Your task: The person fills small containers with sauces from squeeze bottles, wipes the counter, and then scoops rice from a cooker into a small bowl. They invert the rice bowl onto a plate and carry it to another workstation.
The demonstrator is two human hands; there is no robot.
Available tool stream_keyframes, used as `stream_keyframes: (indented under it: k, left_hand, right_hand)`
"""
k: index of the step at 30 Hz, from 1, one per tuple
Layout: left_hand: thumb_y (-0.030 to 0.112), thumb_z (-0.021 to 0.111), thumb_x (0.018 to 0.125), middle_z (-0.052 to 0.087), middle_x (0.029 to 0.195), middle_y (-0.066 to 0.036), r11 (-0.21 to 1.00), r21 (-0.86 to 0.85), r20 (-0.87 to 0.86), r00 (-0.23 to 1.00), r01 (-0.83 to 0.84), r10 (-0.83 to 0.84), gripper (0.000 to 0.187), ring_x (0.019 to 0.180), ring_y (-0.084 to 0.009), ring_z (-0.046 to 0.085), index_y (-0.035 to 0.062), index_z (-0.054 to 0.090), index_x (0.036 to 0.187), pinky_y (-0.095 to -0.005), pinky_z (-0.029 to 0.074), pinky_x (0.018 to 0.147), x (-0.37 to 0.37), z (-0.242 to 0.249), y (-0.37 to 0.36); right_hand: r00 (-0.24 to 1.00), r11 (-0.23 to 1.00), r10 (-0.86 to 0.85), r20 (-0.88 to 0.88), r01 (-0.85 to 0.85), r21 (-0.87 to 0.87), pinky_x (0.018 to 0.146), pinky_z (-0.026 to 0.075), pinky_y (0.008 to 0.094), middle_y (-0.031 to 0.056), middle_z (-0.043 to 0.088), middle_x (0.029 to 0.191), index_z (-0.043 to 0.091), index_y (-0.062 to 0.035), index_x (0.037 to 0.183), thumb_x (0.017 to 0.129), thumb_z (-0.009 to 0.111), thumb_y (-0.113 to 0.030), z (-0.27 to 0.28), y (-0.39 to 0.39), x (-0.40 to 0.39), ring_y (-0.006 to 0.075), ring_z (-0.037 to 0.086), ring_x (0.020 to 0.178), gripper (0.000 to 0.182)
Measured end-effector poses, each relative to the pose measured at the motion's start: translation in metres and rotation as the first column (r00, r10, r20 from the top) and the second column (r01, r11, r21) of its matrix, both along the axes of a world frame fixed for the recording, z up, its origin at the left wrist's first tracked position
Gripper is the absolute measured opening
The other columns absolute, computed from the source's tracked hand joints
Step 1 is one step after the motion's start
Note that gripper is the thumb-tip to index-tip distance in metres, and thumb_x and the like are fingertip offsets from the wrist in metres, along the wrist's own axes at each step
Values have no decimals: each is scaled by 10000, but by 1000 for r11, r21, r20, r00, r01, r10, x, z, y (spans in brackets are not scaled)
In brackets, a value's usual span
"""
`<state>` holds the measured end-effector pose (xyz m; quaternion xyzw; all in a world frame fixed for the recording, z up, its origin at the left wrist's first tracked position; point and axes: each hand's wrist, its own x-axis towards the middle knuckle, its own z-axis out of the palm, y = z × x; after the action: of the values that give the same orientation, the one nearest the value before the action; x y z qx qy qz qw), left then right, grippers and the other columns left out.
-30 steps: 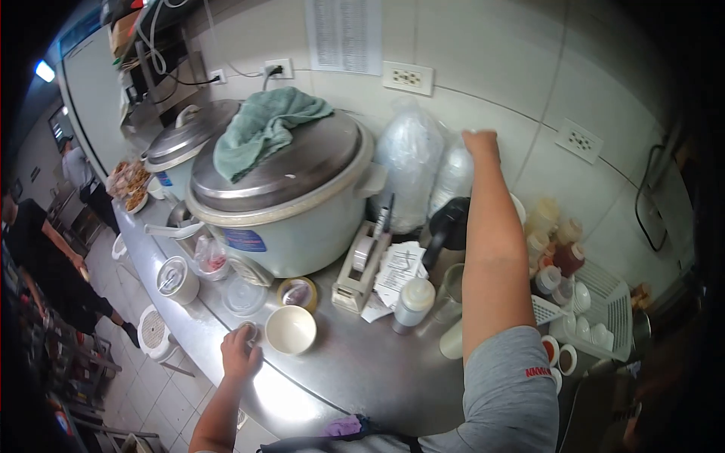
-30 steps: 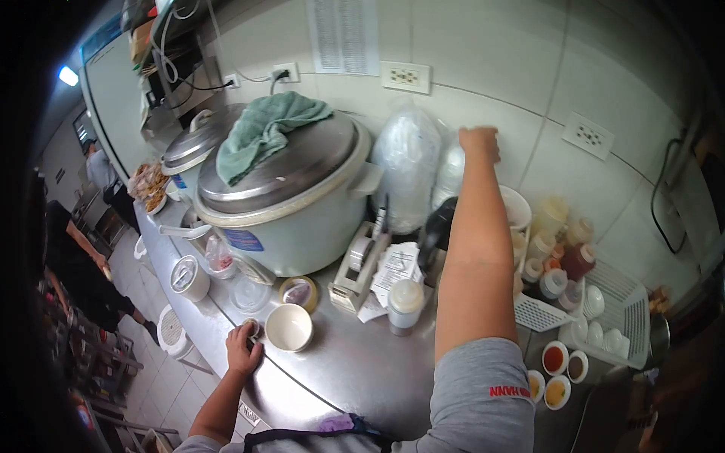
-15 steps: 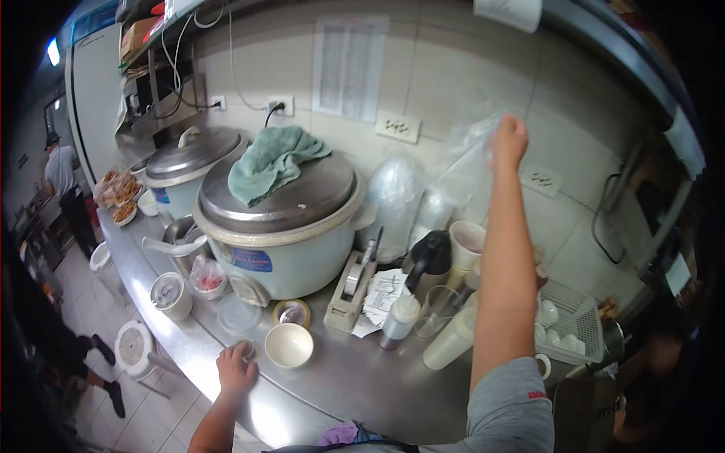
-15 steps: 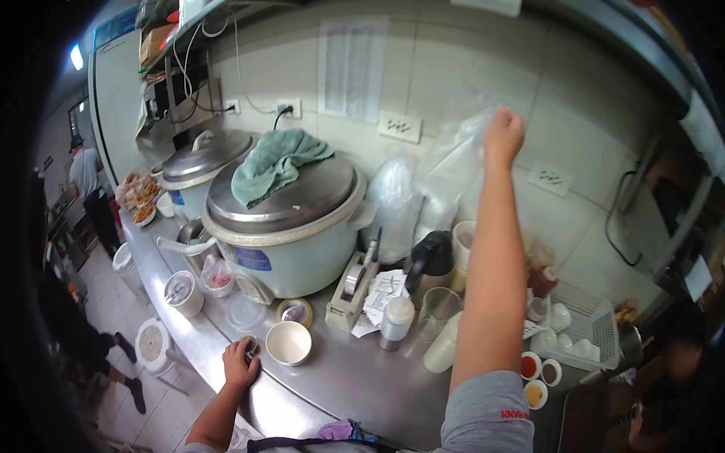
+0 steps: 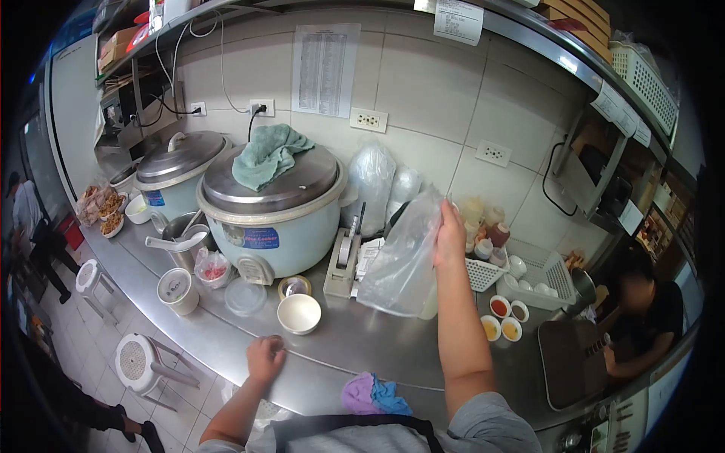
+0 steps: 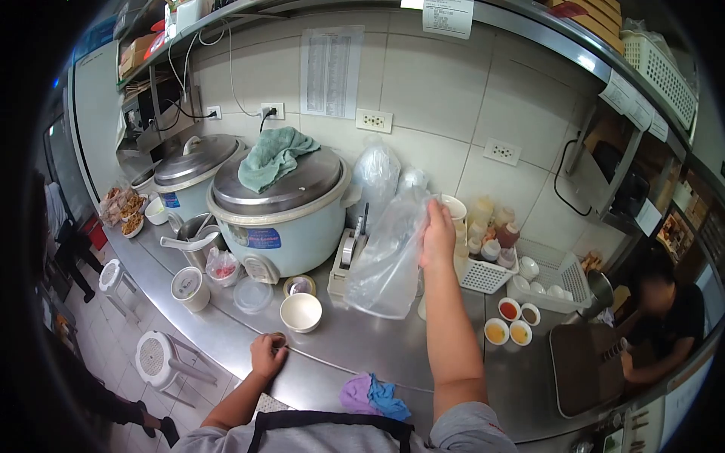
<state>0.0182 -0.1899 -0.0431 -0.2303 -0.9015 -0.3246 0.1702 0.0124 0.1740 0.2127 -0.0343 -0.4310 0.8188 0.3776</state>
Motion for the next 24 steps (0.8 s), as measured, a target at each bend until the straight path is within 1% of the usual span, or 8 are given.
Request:
stream_keyframes:
  k: [5, 8, 11, 14, 15, 19, 22, 24]
  left_hand:
    - [224, 666, 637, 555, 897, -76, 970, 3, -7, 970, 245, -245, 319, 872, -274, 507, 117, 528, 905, -391, 366, 761, 20, -16, 20]
    - [374, 657, 646, 470, 1064, -149, 951, -85, 61, 954, 297, -292, 535, 1006, -310, 437, 105, 496, 1080, -404, 342, 837, 33, -16, 31]
    - [486, 650, 646, 407, 1146, -164, 806, 420, 84, 867, 416, -491, 722, 1075, -296, 398, 56, 426, 1182, -401, 303, 910, 35, -11, 33]
    - [543, 652, 643, 360, 1189, -148, 415, 816, 51, 665, 403, -745, 836, 1108, -263, 367, 10, 370, 1222, -388, 263, 956, 53, 41, 32]
    - [477, 618, 730, 435, 1110, -95, 326, 883, 32, 651, 337, -759, 634, 1042, -185, 415, 12, 447, 1126, -340, 310, 919, 67, 74, 33]
    - [307, 550, 827, 524, 887, -26, 562, 827, 455, 623, -31, -636, 278, 816, -114, 497, 60, 511, 949, -267, 402, 755, 50, 95, 19]
    - [216, 516, 847, 533, 864, 1, 478, 848, 483, 704, -229, -520, 158, 783, -105, 503, 84, 510, 935, -250, 415, 693, 25, 95, -7]
    - [183, 509, 843, 501, 775, 24, 390, 881, 437, 778, -268, -451, 117, 691, -76, 475, 96, 511, 921, -221, 391, 603, 13, 105, -27]
  right_hand:
    - [975, 985, 103, 199, -73, -154, 743, 443, 289, 54, 571, 923, 522, -31, 1022, 867, 468, -233, -56, -53, 21, 157, 546, 834, 260]
    - [962, 970, 141, 236, -86, -226, 751, 441, 286, 56, 564, 924, 510, -32, 1015, 866, 469, -215, -87, -90, 25, 160, 544, 853, 240]
    - [975, 956, 150, 166, -100, -275, 719, 444, 279, 44, 563, 895, 512, -43, 1000, 865, 469, -218, -115, -113, 26, 148, 543, 815, 225]
    - [969, 955, 122, 217, -55, -293, 679, 439, 262, 29, 557, 857, 506, -49, 981, 862, 477, -213, -127, -136, 34, 127, 532, 770, 205]
    - [958, 966, 104, 266, -33, -257, 666, 436, 258, 26, 555, 847, 503, -49, 975, 860, 482, -211, -140, -139, 33, 123, 529, 755, 200]
    - [965, 972, 62, 254, -1, -234, 621, 417, 240, 19, 541, 804, 495, -54, 967, 862, 486, -228, -160, -158, 33, 109, 517, 704, 203]
    - [876, 993, 98, 473, -51, -110, 650, 430, 260, 54, 563, 815, 489, -53, 966, 843, 513, -290, -177, -140, 39, 136, 530, 747, 268]
    - [739, 924, -81, 669, -197, 329, 683, 449, 289, 82, 553, 895, 480, -52, 1038, 804, 549, -355, -209, -125, 33, 170, 542, 800, 389]
